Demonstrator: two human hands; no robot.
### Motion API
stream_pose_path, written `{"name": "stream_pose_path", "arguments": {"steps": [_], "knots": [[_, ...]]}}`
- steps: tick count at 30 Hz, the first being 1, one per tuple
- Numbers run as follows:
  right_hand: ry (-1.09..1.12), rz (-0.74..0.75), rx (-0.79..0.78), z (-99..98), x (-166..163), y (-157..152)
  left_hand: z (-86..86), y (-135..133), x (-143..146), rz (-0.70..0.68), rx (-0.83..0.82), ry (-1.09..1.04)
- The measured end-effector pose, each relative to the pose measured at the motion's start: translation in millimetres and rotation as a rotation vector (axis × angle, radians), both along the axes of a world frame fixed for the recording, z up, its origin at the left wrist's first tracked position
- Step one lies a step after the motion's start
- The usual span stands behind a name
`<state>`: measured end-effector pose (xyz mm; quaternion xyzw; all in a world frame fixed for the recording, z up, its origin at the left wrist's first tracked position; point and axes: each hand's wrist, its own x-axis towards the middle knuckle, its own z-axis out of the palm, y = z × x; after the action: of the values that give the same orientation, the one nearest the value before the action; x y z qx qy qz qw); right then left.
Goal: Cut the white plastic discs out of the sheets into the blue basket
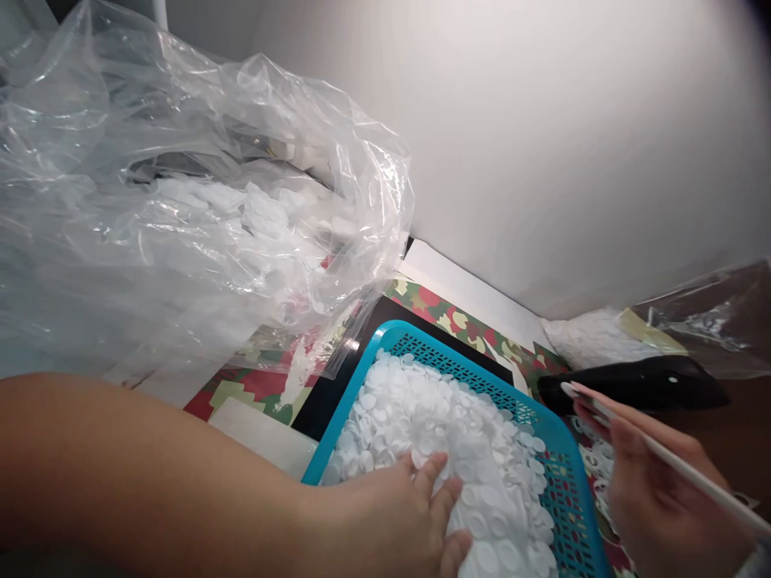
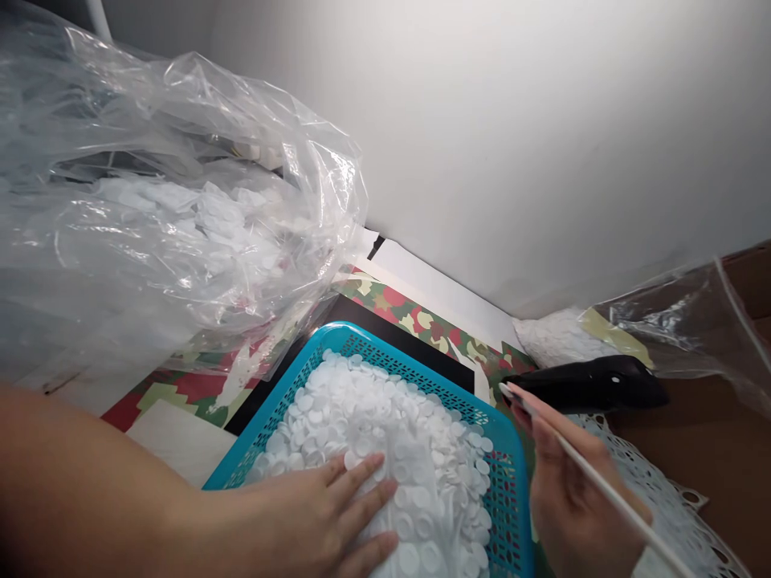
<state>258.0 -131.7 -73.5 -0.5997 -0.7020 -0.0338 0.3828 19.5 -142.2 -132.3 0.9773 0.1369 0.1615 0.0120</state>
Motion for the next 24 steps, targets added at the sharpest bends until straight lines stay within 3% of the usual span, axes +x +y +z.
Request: {"name": "stream_pose_path", "arguments": {"steps": [2,3,7,13,17,24], "knots": [[-0.018,-0.051,-0.003,7.5,4,0,0.4,0,0,-0.002,-0.009,0.017],[-0.091,0.006,-0.036,11.1,7,0,0.8,0,0,-0.008,-0.013,0.029],[-0.375,0.431,-0.210,17.5,12,-4,1.2,-1,-1,-0.011,-0.012,0.050],[-0.213,0.817,-0.477,2.3,-24,6,-0.3,-1,-1,0.015,0.011,0.000],[-0.145,0.892,-0.573,-5.3,-40,15,-0.2,0,-1,0.000,0.002,-0.008],[-0.152,0.881,-0.570,-12.6,-37,13,-0.1,-1,0,0.001,-0.045,-0.008]]}}
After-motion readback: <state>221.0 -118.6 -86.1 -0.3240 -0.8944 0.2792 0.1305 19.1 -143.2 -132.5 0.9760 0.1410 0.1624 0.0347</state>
